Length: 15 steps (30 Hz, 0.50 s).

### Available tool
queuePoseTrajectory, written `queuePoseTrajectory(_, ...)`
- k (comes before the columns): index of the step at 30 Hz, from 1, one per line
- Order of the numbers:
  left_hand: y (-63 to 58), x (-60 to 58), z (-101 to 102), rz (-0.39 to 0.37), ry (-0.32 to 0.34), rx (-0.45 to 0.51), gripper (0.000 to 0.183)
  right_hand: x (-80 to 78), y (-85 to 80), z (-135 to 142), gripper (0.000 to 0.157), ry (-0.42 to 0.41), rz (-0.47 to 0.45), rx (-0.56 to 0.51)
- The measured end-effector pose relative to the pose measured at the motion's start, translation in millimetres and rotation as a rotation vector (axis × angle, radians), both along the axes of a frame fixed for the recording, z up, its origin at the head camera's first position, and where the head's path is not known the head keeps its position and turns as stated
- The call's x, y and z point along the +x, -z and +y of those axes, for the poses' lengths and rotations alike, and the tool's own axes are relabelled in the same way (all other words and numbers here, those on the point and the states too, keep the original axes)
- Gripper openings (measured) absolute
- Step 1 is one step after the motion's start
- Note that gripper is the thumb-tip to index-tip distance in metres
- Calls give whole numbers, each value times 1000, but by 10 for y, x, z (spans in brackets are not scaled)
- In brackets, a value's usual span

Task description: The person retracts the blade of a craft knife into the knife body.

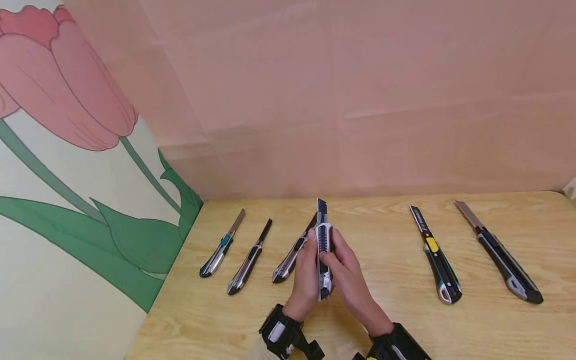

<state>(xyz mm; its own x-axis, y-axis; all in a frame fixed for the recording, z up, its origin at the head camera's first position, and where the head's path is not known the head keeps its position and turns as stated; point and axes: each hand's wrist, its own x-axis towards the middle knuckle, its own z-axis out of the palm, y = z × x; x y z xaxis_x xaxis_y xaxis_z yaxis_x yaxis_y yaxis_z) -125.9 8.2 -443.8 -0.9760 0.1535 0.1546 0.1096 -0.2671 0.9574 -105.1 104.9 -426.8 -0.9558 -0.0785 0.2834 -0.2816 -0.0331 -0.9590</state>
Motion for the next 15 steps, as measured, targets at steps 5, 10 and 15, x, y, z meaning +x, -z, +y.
queuePoseTrajectory(5,-84,8,-18,13,-3,-25,56,-13,3,-8,37,4,17,-36)
queuePoseTrajectory(10,-173,49,-48,14,-6,-9,56,-8,9,-23,43,-31,50,-79)
queuePoseTrajectory(15,-114,13,-42,-5,0,-7,56,0,3,-33,46,-46,64,-94)
